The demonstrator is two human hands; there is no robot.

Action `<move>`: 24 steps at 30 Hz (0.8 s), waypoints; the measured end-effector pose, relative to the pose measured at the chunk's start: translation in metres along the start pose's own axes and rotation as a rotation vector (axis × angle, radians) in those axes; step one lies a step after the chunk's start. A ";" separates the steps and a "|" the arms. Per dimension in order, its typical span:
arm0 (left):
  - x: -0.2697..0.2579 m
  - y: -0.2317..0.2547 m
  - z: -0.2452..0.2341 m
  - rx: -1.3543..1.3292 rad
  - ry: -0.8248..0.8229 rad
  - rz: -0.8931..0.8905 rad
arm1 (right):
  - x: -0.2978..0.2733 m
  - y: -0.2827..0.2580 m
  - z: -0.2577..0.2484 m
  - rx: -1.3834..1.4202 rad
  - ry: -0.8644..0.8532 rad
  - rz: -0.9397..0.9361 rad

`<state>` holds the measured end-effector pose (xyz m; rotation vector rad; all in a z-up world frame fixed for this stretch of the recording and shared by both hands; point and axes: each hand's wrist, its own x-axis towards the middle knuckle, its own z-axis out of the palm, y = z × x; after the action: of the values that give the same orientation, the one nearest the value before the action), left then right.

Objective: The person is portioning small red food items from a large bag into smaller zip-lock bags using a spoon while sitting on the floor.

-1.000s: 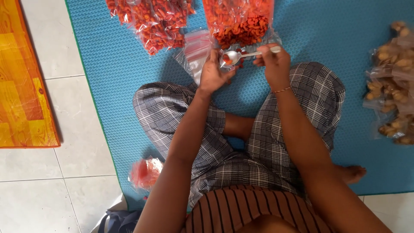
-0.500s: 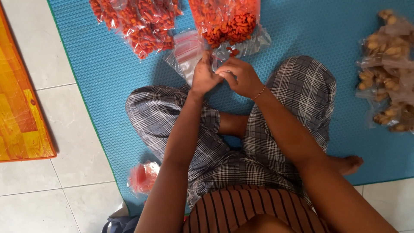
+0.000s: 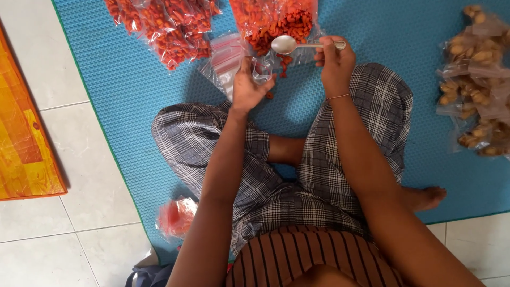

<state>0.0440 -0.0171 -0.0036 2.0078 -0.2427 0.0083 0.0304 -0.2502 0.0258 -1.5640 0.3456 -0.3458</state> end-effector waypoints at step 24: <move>-0.003 0.000 0.002 -0.011 -0.060 -0.054 | -0.009 0.012 -0.003 -0.482 0.295 -0.310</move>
<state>0.0407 -0.0186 -0.0047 2.0045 -0.2259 -0.0869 0.0208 -0.2496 0.0135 -2.0502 0.4367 -0.7837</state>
